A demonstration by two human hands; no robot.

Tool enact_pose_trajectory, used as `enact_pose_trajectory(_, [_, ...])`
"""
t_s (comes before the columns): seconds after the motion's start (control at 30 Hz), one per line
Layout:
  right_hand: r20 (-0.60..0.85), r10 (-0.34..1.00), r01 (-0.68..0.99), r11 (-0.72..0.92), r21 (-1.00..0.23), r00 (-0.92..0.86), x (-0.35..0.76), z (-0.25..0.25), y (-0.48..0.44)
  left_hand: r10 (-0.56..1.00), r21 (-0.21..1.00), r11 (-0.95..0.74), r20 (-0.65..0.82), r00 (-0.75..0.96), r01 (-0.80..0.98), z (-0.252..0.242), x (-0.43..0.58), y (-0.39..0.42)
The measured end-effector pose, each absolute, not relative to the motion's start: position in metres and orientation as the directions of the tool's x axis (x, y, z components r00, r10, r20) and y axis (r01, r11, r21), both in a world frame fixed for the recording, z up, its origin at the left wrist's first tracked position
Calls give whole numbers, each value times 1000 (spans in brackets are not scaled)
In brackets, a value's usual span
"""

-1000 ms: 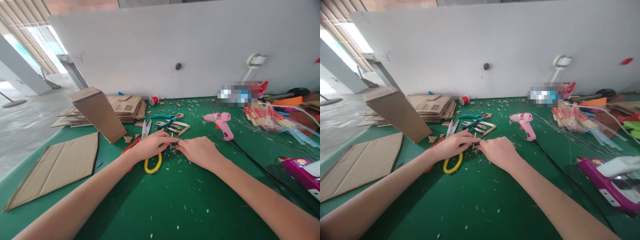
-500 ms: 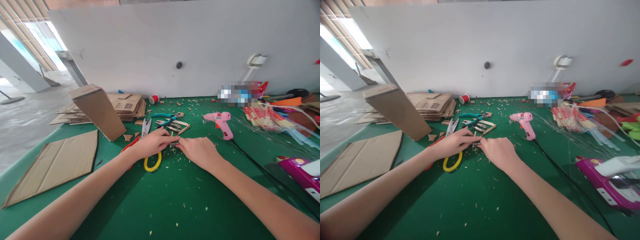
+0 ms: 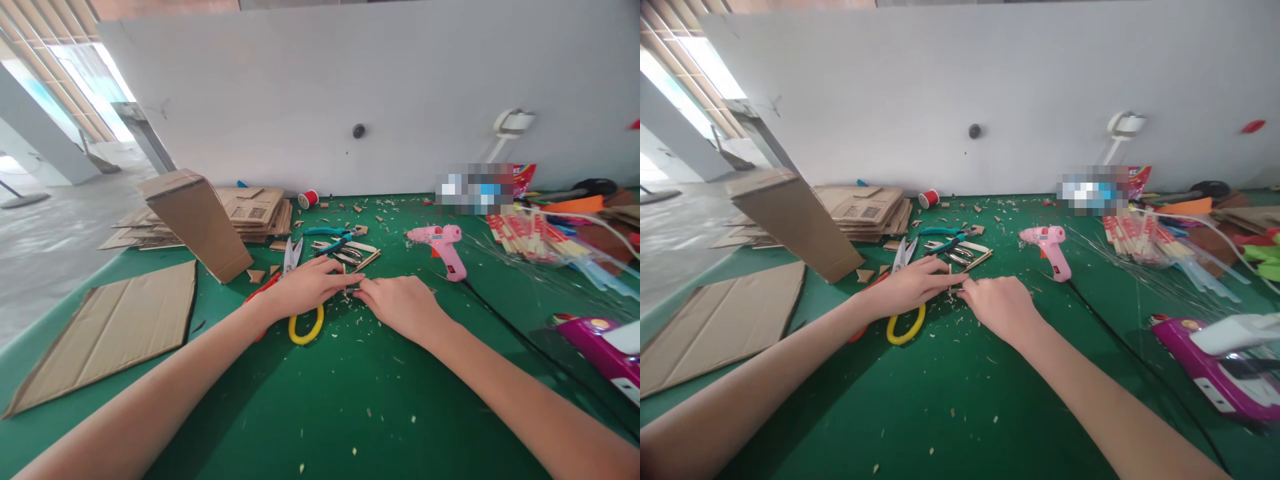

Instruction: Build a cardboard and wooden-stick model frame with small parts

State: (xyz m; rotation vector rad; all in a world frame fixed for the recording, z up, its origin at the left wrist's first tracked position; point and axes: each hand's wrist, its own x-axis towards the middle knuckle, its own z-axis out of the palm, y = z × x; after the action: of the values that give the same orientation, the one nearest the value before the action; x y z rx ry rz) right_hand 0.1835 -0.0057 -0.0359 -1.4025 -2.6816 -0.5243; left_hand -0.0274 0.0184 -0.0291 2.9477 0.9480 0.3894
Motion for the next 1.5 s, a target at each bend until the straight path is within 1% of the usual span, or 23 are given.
enact_pose_trajectory(0.13, [182,752,769,587,253,-634,187,-34,-3,585,97,-810,215,782,578,-29,-26,18])
enact_pose_trajectory(0.3, [253,789,827,516,224,-560,188,-38,-2,567,75,-820,242,787,568,-31,-26,21])
enact_pose_trajectory(0.37, [239,793,826,518,220,-561,188,-38,0,564,91,-823,252,786,561,-30,-26,22])
enact_pose_trajectory(0.53, [172,753,771,606,198,-636,192,-35,5,568,158,-823,264,780,546,-27,-25,19])
enact_pose_trajectory(0.63, [174,752,772,609,184,-635,193,-34,6,574,181,-819,272,773,545,-27,-26,19])
enact_pose_trajectory(0.8, [171,755,773,604,194,-633,191,-35,5,567,197,-823,288,771,532,-30,-27,20])
enact_pose_trajectory(0.97, [186,777,799,573,183,-601,191,-35,5,586,231,-810,286,758,539,-32,-27,19])
enact_pose_trajectory(1.1, [152,738,752,630,191,-657,193,-33,6,608,267,-793,282,743,548,-31,-28,18])
enact_pose_trajectory(1.17, [152,732,747,640,180,-664,193,-33,6,619,275,-784,279,734,557,-31,-28,17])
enact_pose_trajectory(1.27, [182,770,791,588,170,-612,192,-35,5,625,282,-779,273,731,560,-31,-28,17])
enact_pose_trajectory(1.33, [194,782,805,565,183,-593,191,-35,4,624,289,-779,274,731,556,-31,-27,17])
enact_pose_trajectory(1.43, [170,751,768,606,207,-638,190,-33,4,618,293,-783,275,736,548,-31,-27,17])
enact_pose_trajectory(1.5, [160,734,750,630,200,-660,190,-32,4,600,281,-797,270,753,535,-30,-26,17])
